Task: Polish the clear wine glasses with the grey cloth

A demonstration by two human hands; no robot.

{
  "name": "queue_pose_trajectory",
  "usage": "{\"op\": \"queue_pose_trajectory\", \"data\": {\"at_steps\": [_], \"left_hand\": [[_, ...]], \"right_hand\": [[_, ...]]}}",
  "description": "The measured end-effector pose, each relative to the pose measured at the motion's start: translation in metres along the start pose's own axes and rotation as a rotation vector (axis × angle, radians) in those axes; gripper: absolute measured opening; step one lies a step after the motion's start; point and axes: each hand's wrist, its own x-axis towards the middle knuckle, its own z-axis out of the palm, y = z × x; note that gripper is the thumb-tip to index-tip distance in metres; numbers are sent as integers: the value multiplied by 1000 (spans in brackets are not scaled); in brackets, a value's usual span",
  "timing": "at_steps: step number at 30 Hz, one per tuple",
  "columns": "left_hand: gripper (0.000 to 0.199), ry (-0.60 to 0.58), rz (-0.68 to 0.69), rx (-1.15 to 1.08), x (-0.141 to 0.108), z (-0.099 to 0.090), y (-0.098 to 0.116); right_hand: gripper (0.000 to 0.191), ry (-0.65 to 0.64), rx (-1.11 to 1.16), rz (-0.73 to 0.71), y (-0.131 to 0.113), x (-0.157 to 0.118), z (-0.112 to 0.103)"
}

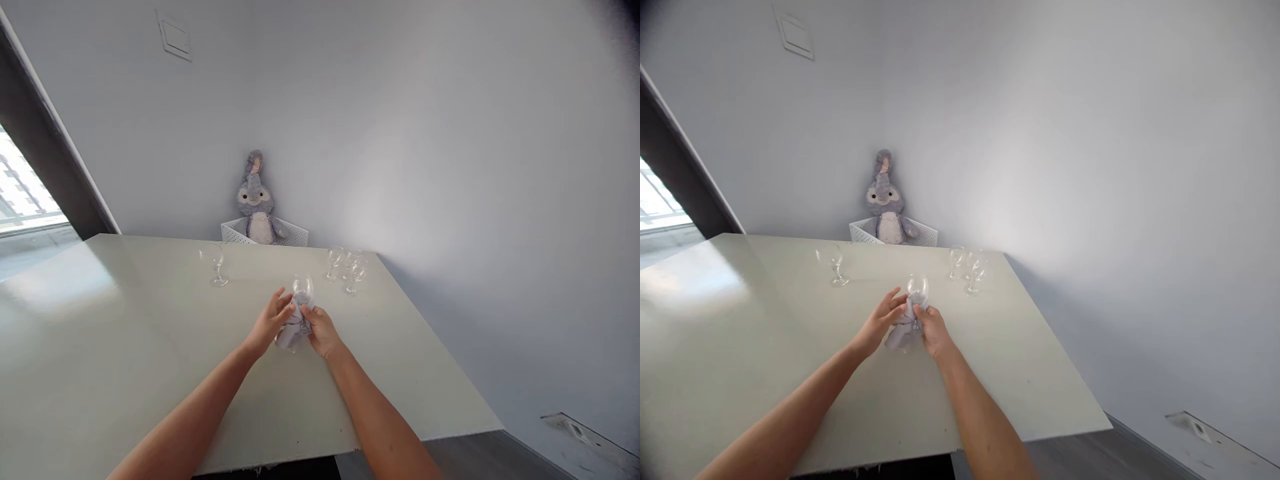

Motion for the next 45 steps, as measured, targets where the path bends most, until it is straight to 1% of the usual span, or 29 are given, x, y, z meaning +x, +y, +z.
{"op": "queue_pose_trajectory", "data": {"at_steps": [2, 4, 6, 7, 11, 13, 15, 18, 19, 20, 22, 23, 24, 25, 26, 28, 30, 32, 33, 36, 38, 40, 42, 43, 45], "left_hand": [[62, 21, -40, -147, 1, -7, 7], [62, 15, -68, -200, 1, -11, 9], [60, 34, -100, -214, 1, -13, 8], [60, 61, -116, -209, 2, -13, 7], [60, 196, -143, -201, 5, -15, 1], [59, 245, -140, -236, 8, -17, -1], [58, 303, -136, -286, 10, -19, -3], [58, 449, -105, -356, 14, -23, -4], [59, 502, -87, -376, 15, -24, -5], [59, 551, -72, -394, 15, -26, -5], [58, 620, -68, -413, 16, -30, -5], [57, 635, -77, -421, 16, -31, -6], [55, 630, -88, -433, 16, -32, -7], [54, 609, -98, -451, 15, -31, -8], [53, 576, -101, -474, 15, -30, -10], [51, 495, -96, -538, 13, -25, -13], [48, 429, -86, -598, 12, -18, -15], [46, 404, -56, -628, 9, -9, -13], [46, 407, -28, -621, 7, -5, -10], [50, 431, 115, -511, -2, 7, 2], [57, 416, 235, -411, -8, 14, 10], [63, 380, 341, -314, -14, 18, 15], [66, 344, 422, -229, -17, 21, 17], [67, 334, 456, -195, -18, 22, 16], [66, 329, 508, -138, -19, 23, 14]], "right_hand": [[36, -133, 15, 105, -3, -3, -1], [35, -218, 2, 189, -4, -5, -1], [36, -228, -59, 215, -3, -6, 0], [37, -211, -116, 189, -2, -6, 0], [36, -128, -481, -48, 3, -2, -3], [34, -119, -640, -153, 4, 0, -6], [33, -94, -738, -219, 2, 1, -9], [34, 46, -821, -322, -5, -2, -10], [34, 58, -844, -385, -8, -4, -8], [33, 19, -876, -462, -10, -8, -6], [30, -162, -983, -607, -12, -15, 1], [29, -248, -1061, -661, -11, -19, 5], [29, -301, -1152, -700, -9, -22, 9], [30, -316, -1246, -727, -6, -23, 12], [32, -295, -1332, -747, -3, -24, 15], [40, -196, -1459, -776, 4, -22, 16], [40, -72, -1517, -782, 9, -18, 14], [35, 40, -1491, -786, 10, -13, 10], [33, 77, -1439, -788, 10, -11, 8], [28, 166, -1162, -739, 8, -7, 4], [30, 201, -932, -639, 7, -4, 4], [38, 182, -696, -507, 7, -3, 5], [45, 127, -503, -386, 9, -2, 7], [46, 103, -438, -343, 11, -2, 8], [47, 82, -368, -303, 13, -2, 9]]}}
